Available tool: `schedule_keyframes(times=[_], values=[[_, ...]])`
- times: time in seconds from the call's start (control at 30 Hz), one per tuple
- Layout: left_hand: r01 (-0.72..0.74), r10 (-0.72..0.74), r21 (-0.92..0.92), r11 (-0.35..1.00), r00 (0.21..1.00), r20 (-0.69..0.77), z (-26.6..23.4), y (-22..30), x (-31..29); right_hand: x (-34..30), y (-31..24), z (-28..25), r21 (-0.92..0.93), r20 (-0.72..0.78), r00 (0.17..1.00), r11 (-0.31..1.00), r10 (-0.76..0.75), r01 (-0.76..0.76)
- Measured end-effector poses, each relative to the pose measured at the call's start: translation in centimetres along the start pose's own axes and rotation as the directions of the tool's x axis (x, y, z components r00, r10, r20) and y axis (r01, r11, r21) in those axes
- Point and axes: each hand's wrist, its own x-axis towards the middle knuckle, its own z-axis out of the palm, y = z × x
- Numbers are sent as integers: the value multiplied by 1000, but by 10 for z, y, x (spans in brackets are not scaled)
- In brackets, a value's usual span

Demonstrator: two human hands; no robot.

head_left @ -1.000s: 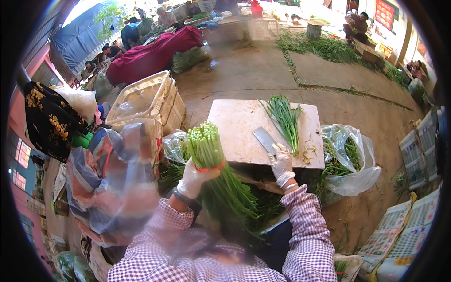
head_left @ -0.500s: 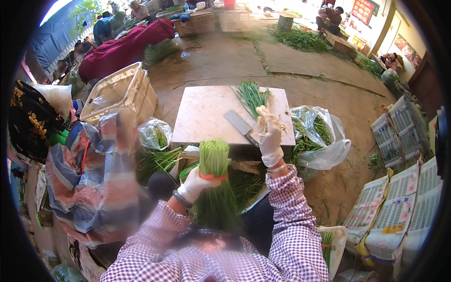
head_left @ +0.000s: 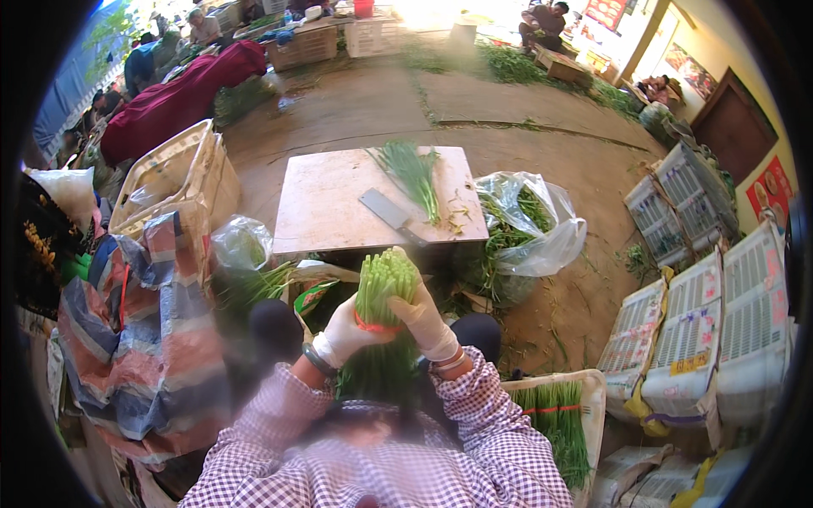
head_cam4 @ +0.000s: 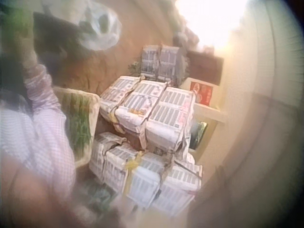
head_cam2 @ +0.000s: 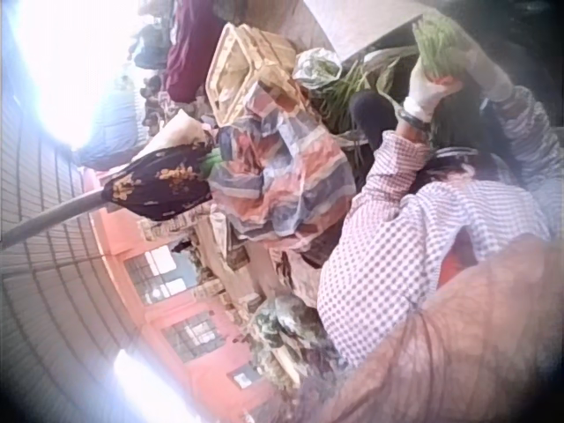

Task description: The person gathers a bundle of green leafy vegetables, secures them with a red rubber band by hand, and trims the roots with a knife on a wooden board.

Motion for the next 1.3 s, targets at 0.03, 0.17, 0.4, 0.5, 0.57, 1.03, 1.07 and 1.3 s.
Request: schedule_keyframes(times=[0.03,0.17,0.4,0.5,0.57,1.03,1.07,1.3], values=[[-24,24,6,1000,1000,-4,3,-3,1,-1,-3,0,2,-33,999,1000,8,-8],[-65,70,-113,991,997,38,44,-23,7,-30,-23,-16,119,-191,981,991,-46,69],[-150,159,-80,985,981,115,40,-32,-13,-32,-1,-6,-238,-177,910,914,-374,329],[-84,101,-75,994,959,266,46,-45,-28,-57,-25,-1,50,-254,929,955,-270,292],[-31,44,-47,998,955,293,47,-56,-27,-58,-30,-5,51,-261,920,947,-294,317],[-337,408,329,882,896,-175,60,-61,-6,-41,-48,10,-317,-265,952,947,-151,62],[-319,365,233,919,911,-190,67,-55,-8,-41,-53,11,-336,-268,945,938,-188,92],[-308,316,116,944,947,-58,52,-30,-14,-50,-50,12,-342,-86,954,907,-289,244]])
